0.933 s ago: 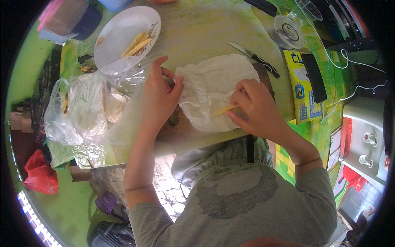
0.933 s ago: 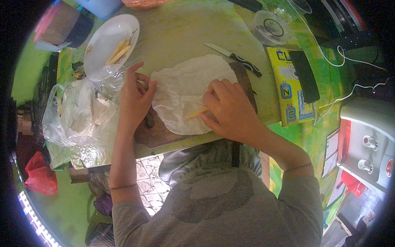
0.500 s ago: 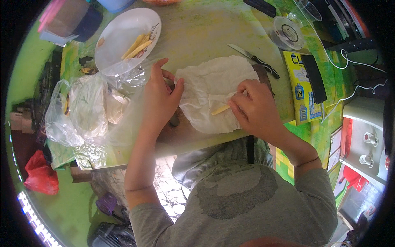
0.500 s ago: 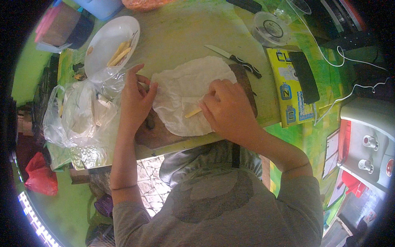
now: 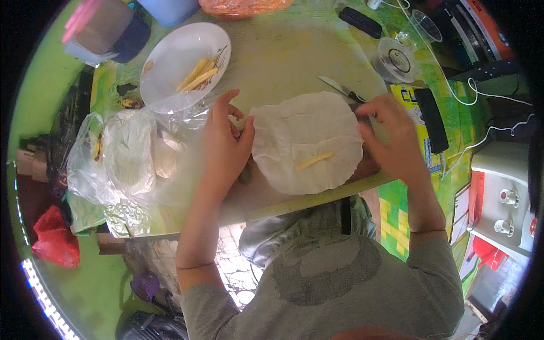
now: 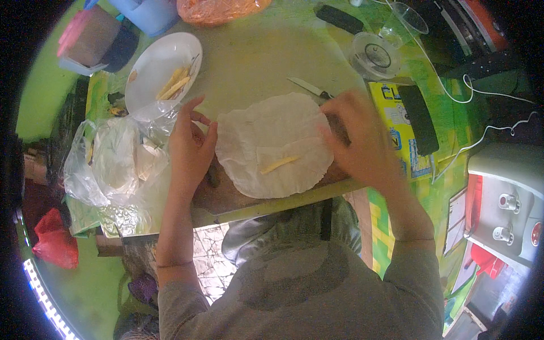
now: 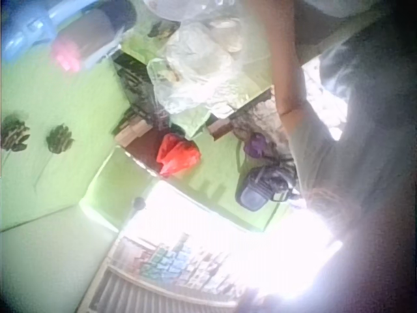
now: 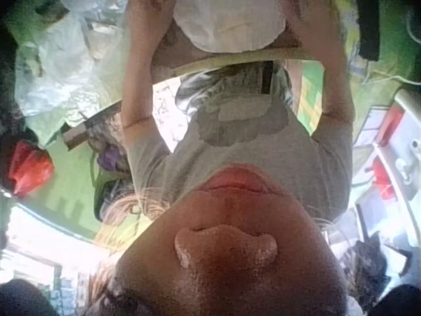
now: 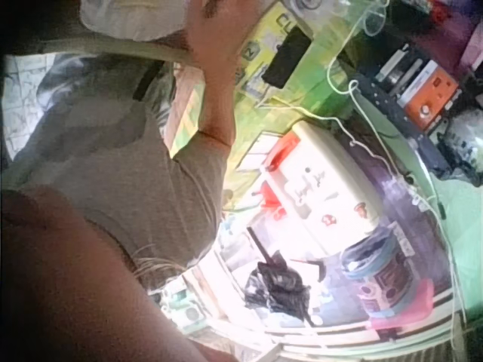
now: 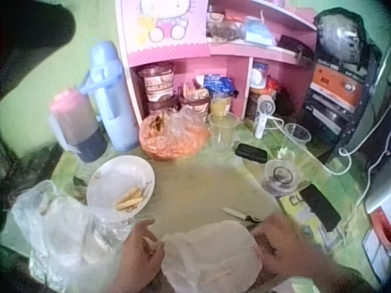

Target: The person places yellow sticks onto a thin white sheet, adds a dark granular filling from a container using a spoon, and folds the sheet to enclose the filling. The process is repeated to form multiple wrapped units on a cluttered table.

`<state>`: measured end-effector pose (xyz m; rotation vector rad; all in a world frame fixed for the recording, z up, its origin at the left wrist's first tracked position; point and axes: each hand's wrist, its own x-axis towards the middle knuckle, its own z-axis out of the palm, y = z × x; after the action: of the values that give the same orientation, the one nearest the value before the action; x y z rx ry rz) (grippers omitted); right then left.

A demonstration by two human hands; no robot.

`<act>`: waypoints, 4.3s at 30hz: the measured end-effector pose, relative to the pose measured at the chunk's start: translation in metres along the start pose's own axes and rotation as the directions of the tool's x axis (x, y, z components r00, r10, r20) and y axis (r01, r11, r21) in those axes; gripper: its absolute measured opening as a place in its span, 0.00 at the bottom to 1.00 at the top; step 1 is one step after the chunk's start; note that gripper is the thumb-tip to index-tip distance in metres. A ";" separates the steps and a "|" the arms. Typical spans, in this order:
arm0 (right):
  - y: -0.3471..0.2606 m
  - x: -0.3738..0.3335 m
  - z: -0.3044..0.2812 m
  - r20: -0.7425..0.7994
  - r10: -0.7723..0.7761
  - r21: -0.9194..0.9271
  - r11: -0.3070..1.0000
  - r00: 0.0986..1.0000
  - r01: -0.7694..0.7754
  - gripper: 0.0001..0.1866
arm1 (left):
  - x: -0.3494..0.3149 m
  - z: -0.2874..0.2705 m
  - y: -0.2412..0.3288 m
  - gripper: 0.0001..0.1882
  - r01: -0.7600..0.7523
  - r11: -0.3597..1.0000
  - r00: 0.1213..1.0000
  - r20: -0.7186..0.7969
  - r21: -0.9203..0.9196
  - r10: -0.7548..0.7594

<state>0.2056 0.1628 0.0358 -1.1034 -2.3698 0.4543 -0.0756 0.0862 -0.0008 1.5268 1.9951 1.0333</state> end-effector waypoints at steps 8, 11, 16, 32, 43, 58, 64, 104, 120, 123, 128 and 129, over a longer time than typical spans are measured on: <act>0.131 0.058 -0.029 -0.244 0.075 -0.527 0.827 0.967 -0.197 0.49 | -0.004 0.004 -0.003 0.29 -0.386 0.923 0.919 -0.081 0.009 0.385; 0.145 0.064 -0.018 -0.175 0.175 -0.452 0.860 0.969 -0.237 0.57 | -0.001 0.007 -0.006 0.28 -0.492 0.871 0.866 -0.104 0.004 0.489; 0.150 0.069 -0.007 -0.178 0.240 -0.381 0.877 0.954 -0.291 0.56 | 0.003 0.010 -0.006 0.27 -0.494 0.869 0.864 -0.106 0.004 0.492; -0.030 0.036 0.005 0.030 -0.161 0.296 0.944 0.987 0.145 0.53 | 0.012 0.041 0.051 0.57 -0.159 0.798 0.941 0.155 -0.581 0.300; -0.033 0.076 0.033 -0.151 -0.078 0.443 0.886 0.985 0.138 0.16 | 0.000 0.033 0.055 0.60 -0.261 0.917 0.919 0.211 -0.303 0.332; -0.033 0.093 0.049 -0.418 -0.270 0.268 0.876 0.867 0.402 0.12 | 0.009 0.026 0.039 0.55 -0.351 0.912 0.907 0.163 -0.212 0.387; -0.034 0.096 0.044 -0.236 -0.165 0.461 0.849 0.958 0.259 0.16 | 0.010 0.025 0.035 0.56 -0.350 0.906 0.910 0.142 -0.239 0.389; -0.087 0.107 0.052 -0.230 -0.930 0.424 0.169 0.286 0.890 0.22 | 0.020 0.009 0.009 0.41 0.113 0.947 0.526 0.827 -0.302 0.201; -0.042 0.132 0.049 -0.153 -0.163 0.341 0.917 0.975 0.207 0.23 | 0.021 0.024 0.026 0.52 -0.412 0.879 0.909 -0.173 -0.241 0.379; -0.046 0.135 0.060 -0.222 -0.110 0.297 0.939 0.969 0.175 0.25 | 0.021 0.027 0.025 0.52 -0.468 0.880 0.869 -0.229 -0.085 0.439; -0.048 0.151 0.072 -0.362 -0.127 0.211 0.954 0.923 0.214 0.26 | 0.021 0.036 0.017 0.53 -0.360 0.929 0.882 -0.356 -0.083 0.310; -0.047 0.156 0.073 -0.428 -0.161 0.200 0.942 0.889 0.267 0.26 | 0.022 0.035 0.016 0.53 -0.345 0.934 0.880 -0.377 -0.088 0.290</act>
<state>0.0496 0.2483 0.0429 -0.7209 -1.9702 0.3910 -0.0471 0.1194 -0.0089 1.7167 1.8640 1.6670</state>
